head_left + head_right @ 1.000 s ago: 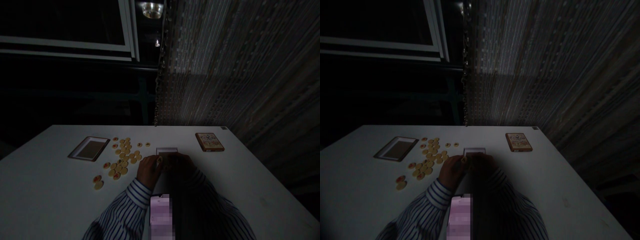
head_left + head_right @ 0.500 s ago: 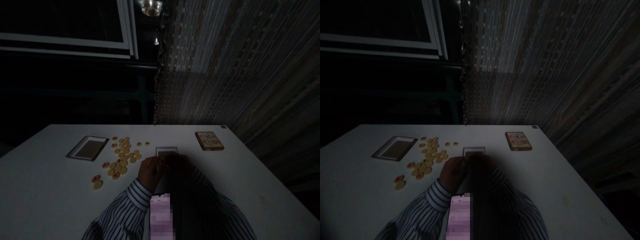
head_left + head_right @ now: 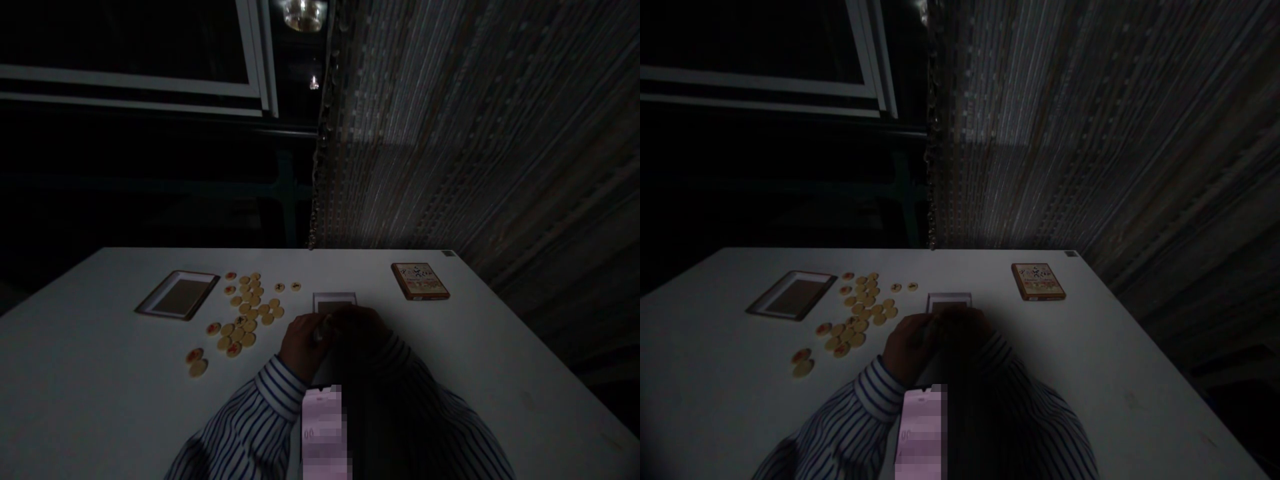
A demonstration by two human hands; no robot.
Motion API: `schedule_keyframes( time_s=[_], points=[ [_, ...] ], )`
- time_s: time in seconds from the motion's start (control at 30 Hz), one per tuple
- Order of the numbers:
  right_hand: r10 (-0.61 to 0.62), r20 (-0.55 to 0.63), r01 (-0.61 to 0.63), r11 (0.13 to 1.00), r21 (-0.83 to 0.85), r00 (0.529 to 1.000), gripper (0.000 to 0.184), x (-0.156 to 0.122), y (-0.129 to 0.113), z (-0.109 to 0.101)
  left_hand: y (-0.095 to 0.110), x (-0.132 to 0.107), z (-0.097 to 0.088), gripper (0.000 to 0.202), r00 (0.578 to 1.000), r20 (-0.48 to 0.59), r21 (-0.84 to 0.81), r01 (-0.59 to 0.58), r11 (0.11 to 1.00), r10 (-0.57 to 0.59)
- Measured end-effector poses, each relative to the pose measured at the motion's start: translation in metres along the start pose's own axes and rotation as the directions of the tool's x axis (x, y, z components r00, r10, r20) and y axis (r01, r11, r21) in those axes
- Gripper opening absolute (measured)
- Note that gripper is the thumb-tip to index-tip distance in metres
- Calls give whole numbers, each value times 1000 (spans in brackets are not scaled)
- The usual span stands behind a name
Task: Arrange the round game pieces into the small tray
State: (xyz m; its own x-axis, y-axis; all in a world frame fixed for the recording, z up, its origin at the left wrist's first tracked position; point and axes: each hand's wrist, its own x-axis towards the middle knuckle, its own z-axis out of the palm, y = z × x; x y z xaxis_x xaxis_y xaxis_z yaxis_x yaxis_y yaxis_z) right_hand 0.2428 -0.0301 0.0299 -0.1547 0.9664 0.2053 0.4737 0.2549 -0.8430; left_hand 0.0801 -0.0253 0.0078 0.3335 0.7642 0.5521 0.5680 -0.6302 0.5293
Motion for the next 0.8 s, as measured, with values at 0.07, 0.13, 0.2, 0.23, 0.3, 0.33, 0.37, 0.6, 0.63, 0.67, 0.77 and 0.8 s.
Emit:
schedule_keyframes(
  time_s=[0.07,0.13,0.2,0.23,0.3,0.33,0.37,0.6,0.63,0.67,0.77,0.8],
  points=[
    [11,-1,-11,999,39,1000,20,0,3,0,2,1,-1,25,999,9,-45,31,999,-31],
    [14,3,-14,997,73,1000,21,1,6,0,3,1,-3,24,997,16,-102,80,992,-79],
    [9,18,-11,995,96,1000,22,1,6,0,4,2,-4,24,989,29,-168,147,975,-144],
    [10,28,-12,994,106,1000,23,1,5,-1,5,2,-5,25,983,42,-202,184,962,-179],
    [23,58,-31,991,133,998,24,1,2,-2,4,2,-6,26,966,60,-269,259,928,-252],
    [34,65,-44,987,155,997,24,1,0,-2,4,2,-6,27,956,69,-298,292,909,-285],
    [45,72,-57,983,177,996,25,1,-2,-3,4,3,-7,27,946,74,-323,322,890,-315],
    [53,89,-68,984,167,995,30,2,-7,-3,13,7,-14,25,878,123,-436,467,769,-463],
    [42,82,-53,989,141,996,30,2,-6,-2,14,8,-15,25,873,125,-450,474,757,-472],
    [32,69,-40,993,114,997,30,2,-4,-2,15,9,-16,25,868,131,-460,481,746,-479],
    [-3,22,2,999,36,1000,27,2,-2,1,14,9,-16,25,856,152,-471,502,725,-494],
    [-16,14,16,1000,20,1000,26,2,-1,1,13,9,-16,26,853,158,-472,507,721,-497]
  ],
)
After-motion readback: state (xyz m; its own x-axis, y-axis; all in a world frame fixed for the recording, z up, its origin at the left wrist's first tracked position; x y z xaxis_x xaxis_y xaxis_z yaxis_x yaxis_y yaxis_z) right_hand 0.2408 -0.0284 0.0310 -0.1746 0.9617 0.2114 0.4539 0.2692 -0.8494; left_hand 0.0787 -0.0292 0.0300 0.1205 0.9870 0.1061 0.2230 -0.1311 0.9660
